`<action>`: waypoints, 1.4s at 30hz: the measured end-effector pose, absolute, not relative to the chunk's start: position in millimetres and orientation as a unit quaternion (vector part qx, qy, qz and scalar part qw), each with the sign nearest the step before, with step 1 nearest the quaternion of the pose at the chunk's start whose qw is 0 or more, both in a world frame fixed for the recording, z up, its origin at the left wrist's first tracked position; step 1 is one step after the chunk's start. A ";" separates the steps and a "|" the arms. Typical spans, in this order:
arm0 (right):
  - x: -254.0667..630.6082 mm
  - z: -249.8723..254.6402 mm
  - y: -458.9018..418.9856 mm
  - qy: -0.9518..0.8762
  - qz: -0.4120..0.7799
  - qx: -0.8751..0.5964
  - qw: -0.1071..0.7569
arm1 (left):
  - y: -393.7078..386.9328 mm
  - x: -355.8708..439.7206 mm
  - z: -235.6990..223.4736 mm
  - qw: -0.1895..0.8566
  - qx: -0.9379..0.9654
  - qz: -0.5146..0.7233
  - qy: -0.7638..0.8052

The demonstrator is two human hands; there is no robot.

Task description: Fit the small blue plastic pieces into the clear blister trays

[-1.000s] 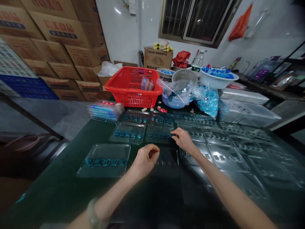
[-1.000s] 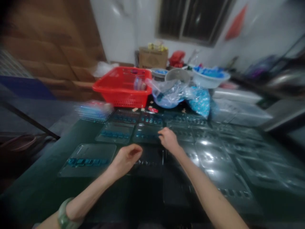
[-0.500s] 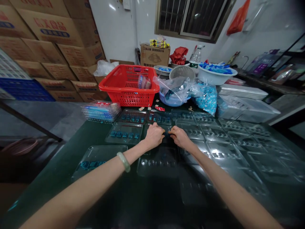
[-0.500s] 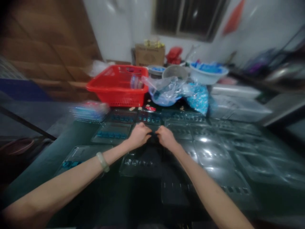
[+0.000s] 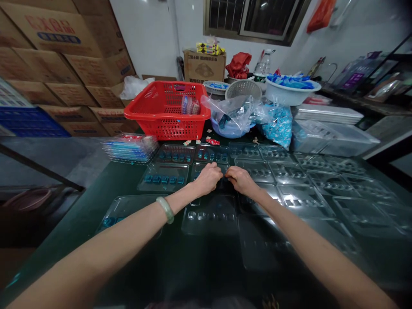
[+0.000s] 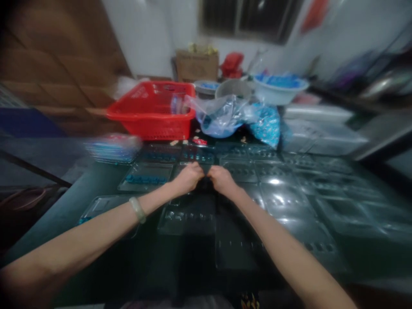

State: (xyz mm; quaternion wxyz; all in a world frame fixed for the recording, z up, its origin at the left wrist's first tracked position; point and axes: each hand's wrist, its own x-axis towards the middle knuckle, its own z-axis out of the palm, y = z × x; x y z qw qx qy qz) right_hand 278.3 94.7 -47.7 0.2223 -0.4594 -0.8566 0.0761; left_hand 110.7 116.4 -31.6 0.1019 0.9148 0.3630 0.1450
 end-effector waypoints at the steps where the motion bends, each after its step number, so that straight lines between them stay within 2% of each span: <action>1: 277.3 -46.3 94.0 -0.857 0.074 -0.461 0.219 | 116.5 112.1 -29.6 0.103 0.916 0.142 0.361; 8: 278.1 -35.2 78.7 -0.850 0.070 -0.469 0.229 | 73.7 99.6 -8.9 0.115 0.879 0.186 0.424; 13: 275.3 -30.4 58.8 -0.818 0.089 -0.489 0.290 | 33.9 92.8 -20.9 0.203 0.849 0.186 0.451; 18: 263.8 -25.7 24.0 -0.791 0.128 -0.494 0.338 | 34.9 94.2 -15.2 0.307 0.808 0.231 0.447; 20: 257.3 -23.2 7.1 -0.762 0.192 -0.494 0.372 | 32.8 90.6 -6.4 0.359 0.787 0.249 0.434; 22: 249.2 -20.7 -8.0 -0.699 0.306 -0.489 0.422 | 25.3 84.4 1.4 0.404 0.764 0.268 0.426; 24: 240.2 -18.6 -18.5 -0.616 0.417 -0.482 0.462 | 14.7 76.5 6.1 0.429 0.742 0.289 0.427; 26: 230.8 -17.3 -23.7 -0.556 0.479 -0.482 0.479 | 3.7 68.2 8.1 0.442 0.718 0.322 0.431; 28: 221.5 -16.4 -24.8 -0.519 0.519 -0.476 0.485 | -5.8 60.6 8.7 0.436 0.700 0.355 0.441; 34: 195.5 -13.9 -23.7 -0.492 0.581 -0.428 0.487 | -21.7 45.5 9.3 0.322 0.727 0.396 0.459; 42: 178.9 -14.3 -28.7 -0.580 0.508 -0.443 0.458 | -26.8 32.5 0.8 0.266 0.729 0.400 0.487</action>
